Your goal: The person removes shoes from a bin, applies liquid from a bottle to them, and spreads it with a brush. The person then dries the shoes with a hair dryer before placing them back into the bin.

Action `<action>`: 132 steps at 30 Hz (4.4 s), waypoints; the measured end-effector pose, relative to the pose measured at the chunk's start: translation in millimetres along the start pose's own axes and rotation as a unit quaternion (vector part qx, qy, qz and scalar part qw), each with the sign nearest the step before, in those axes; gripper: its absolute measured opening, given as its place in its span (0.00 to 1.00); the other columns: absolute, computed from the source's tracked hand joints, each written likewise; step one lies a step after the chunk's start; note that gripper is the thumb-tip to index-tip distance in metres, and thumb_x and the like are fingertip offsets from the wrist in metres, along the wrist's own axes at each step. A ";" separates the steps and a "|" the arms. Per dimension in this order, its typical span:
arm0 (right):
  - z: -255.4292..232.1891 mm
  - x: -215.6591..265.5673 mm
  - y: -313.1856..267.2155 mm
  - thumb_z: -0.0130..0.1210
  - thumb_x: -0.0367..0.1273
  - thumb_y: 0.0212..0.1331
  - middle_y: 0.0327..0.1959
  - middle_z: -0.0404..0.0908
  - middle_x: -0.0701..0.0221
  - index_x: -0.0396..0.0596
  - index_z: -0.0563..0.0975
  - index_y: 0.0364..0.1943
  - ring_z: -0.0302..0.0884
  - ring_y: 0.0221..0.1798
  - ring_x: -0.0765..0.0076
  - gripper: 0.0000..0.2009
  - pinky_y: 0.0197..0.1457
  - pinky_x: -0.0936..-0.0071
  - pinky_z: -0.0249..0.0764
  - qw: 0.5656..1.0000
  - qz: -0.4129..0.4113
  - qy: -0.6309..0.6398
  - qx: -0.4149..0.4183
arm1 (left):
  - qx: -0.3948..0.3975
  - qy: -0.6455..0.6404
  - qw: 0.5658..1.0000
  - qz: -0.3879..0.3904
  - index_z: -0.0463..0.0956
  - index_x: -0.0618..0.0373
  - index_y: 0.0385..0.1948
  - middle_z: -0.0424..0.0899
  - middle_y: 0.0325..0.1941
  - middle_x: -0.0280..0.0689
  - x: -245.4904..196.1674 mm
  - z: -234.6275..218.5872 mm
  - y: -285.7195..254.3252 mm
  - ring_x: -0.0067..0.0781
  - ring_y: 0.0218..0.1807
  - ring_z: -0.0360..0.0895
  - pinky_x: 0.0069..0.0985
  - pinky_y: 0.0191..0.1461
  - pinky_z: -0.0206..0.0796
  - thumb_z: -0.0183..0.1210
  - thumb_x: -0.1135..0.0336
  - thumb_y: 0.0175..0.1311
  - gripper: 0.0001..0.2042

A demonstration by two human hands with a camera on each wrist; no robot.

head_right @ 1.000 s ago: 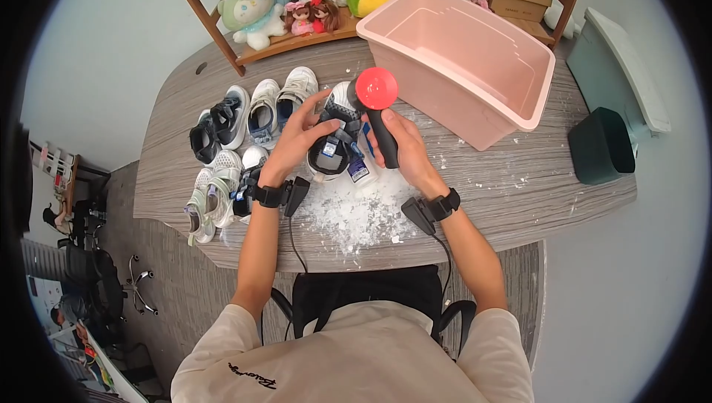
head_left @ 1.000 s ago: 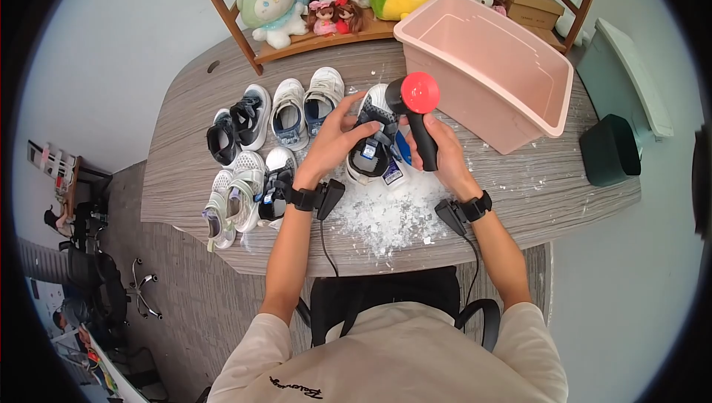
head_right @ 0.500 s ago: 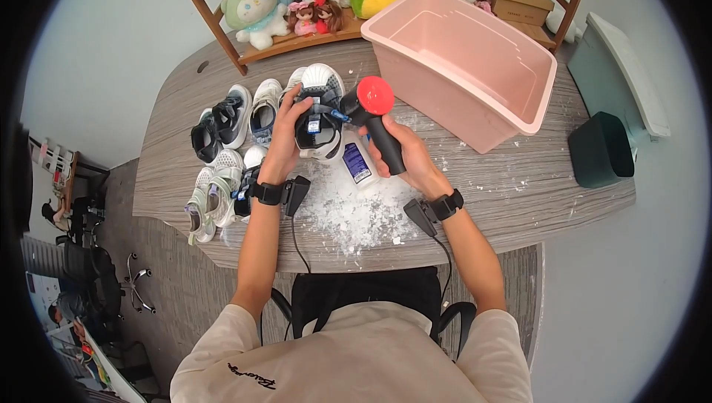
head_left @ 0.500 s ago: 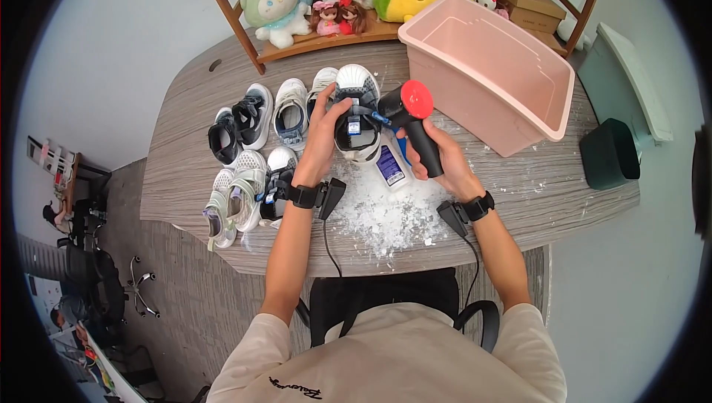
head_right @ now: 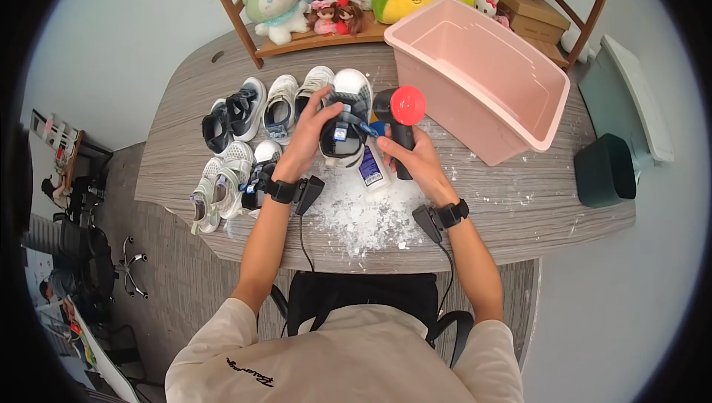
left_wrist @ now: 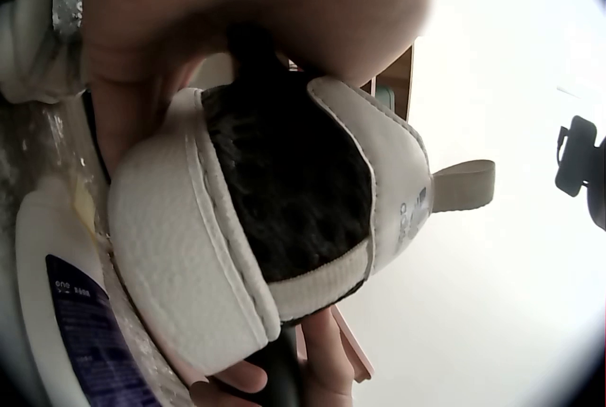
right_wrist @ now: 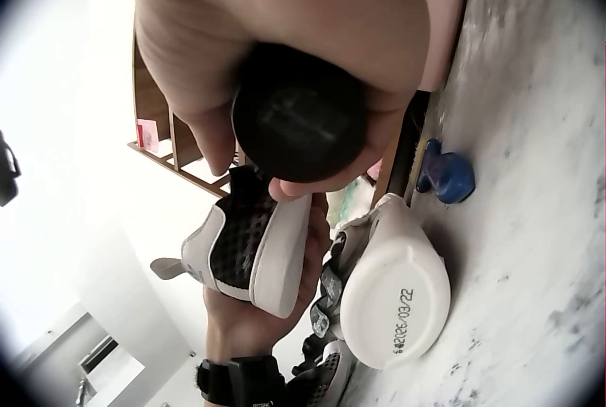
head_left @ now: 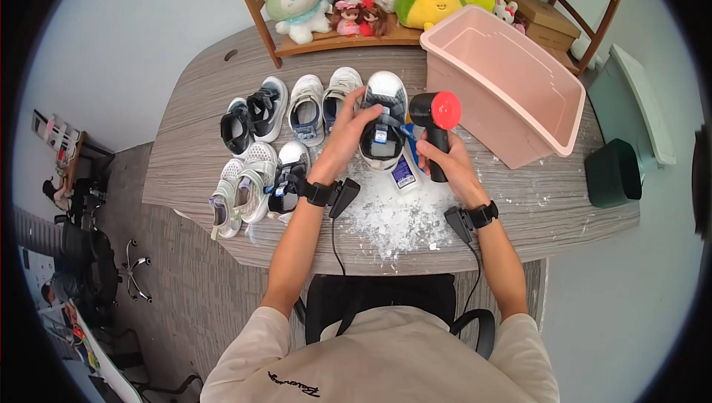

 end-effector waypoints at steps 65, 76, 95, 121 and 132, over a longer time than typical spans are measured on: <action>-43.6 -0.4 5.6 0.62 0.36 0.58 0.40 0.83 0.42 0.33 0.75 0.52 0.82 0.47 0.38 0.23 0.50 0.52 0.75 0.890 -0.031 -0.441 -0.116 | -0.125 0.644 0.751 0.074 0.80 0.49 0.56 0.86 0.28 0.50 -22.1 -79.2 -163.6 0.55 0.32 0.83 0.45 0.40 0.72 0.61 0.54 0.65 0.20; -45.0 -0.1 5.3 0.63 0.35 0.58 0.45 0.82 0.42 0.32 0.73 0.55 0.80 0.51 0.37 0.24 0.54 0.51 0.74 0.880 -0.026 -0.464 -0.100 | -0.115 0.669 0.732 0.049 0.81 0.44 0.53 0.86 0.29 0.45 -21.3 -72.7 -162.5 0.52 0.36 0.82 0.43 0.42 0.70 0.68 0.71 0.51 0.23; -50.7 -5.0 7.1 0.64 0.36 0.57 0.41 0.83 0.42 0.31 0.73 0.53 0.82 0.46 0.38 0.25 0.52 0.55 0.74 0.880 -0.050 -0.459 -0.109 | 0.005 0.535 0.818 0.211 0.87 0.49 0.41 0.88 0.31 0.36 -43.8 45.8 -171.5 0.40 0.28 0.80 0.33 0.37 0.63 0.69 0.67 0.55 0.11; -51.8 1.5 4.0 0.64 0.36 0.56 0.44 0.82 0.45 0.33 0.73 0.54 0.79 0.52 0.39 0.25 0.57 0.56 0.71 0.871 -0.028 -0.476 -0.119 | -0.071 0.587 0.796 0.128 0.86 0.48 0.44 0.84 0.25 0.40 -41.4 -20.2 -163.4 0.41 0.26 0.79 0.36 0.39 0.66 0.68 0.67 0.56 0.12; -51.9 0.1 3.9 0.63 0.36 0.59 0.46 0.81 0.44 0.33 0.74 0.52 0.77 0.53 0.39 0.22 0.58 0.56 0.70 0.878 -0.028 -0.463 -0.119 | -0.070 0.532 0.825 0.175 0.85 0.49 0.47 0.88 0.35 0.44 -49.0 5.2 -163.4 0.39 0.25 0.80 0.30 0.30 0.70 0.69 0.65 0.58 0.15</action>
Point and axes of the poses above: each hand's wrist, its own y-axis towards the middle knuckle, its own z-axis out of the palm, x = y × z, the point moved 8 cm from there along y, towards the middle knuckle
